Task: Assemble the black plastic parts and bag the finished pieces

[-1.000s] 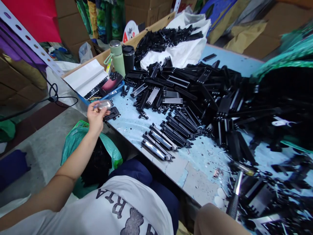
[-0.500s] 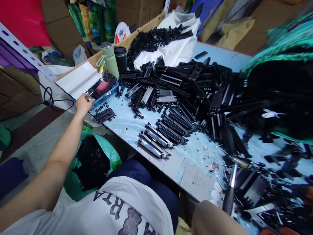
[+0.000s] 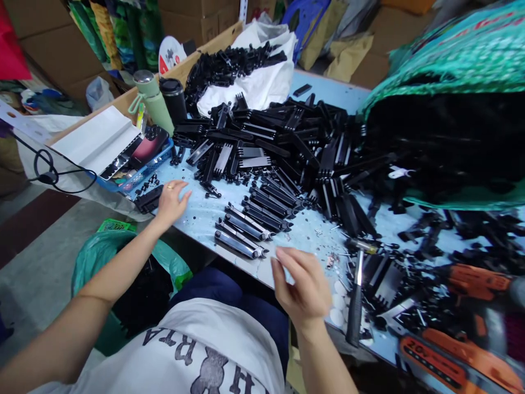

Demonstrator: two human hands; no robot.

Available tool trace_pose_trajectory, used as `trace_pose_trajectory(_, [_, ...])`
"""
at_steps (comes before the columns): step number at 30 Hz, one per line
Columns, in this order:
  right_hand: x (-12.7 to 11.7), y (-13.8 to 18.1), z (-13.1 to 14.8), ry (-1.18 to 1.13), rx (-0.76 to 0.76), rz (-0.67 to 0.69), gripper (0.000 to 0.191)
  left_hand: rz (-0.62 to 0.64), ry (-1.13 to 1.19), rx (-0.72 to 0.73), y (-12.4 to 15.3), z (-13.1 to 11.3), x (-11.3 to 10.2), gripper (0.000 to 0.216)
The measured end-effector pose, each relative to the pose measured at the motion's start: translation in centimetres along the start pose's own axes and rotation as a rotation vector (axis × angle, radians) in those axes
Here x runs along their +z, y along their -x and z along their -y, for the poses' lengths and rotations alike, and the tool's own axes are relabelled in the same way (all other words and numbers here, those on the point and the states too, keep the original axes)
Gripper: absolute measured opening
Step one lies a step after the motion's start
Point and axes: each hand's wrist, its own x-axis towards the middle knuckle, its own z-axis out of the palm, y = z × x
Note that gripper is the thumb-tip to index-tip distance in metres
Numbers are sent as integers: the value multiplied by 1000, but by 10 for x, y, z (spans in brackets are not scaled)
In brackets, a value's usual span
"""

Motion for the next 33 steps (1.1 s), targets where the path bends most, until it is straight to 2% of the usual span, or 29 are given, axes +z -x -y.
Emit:
trace_pose_trajectory(3, [19,22,-6,-41,44,22,22,134,127,79,1,-33,21,27])
trace_pose_trajectory(5, [28,41,-15,-59,210,64,16,242,212,180,5,-54,27,29])
trace_pose_trajectory(7, [34,58,-27,-101,441,68,19,312,244,237,14,-73,31,36])
trace_pose_trajectory(9, [41,66,-40,-180,675,43,35,314,252,196,24,-86,36,45])
trace_pose_trajectory(11, [52,66,-53,-264,852,13,54,306,288,94,35,-91,42,53])
trace_pose_trajectory(13, [66,59,-64,-323,977,0,67,343,363,-19,44,-92,52,58])
trace_pose_trajectory(16, [88,45,-74,-400,1091,20,76,405,477,-149,57,-95,67,59])
trace_pose_trajectory(19, [102,39,-79,-467,1096,26,79,386,553,-211,67,-107,78,63])
trace_pose_trajectory(21, [102,40,-81,-470,1076,26,80,361,591,-238,74,-116,83,65])
trace_pose_trajectory(26, [74,55,-89,-351,1035,-46,72,340,612,-238,77,-122,82,56])
trace_pose_trajectory(30, [53,63,-93,-271,953,-66,63,230,464,-184,42,-112,76,43])
trace_pose_trajectory(33, [53,52,-96,-177,781,-3,54,288,273,-40,-2,-116,81,34])
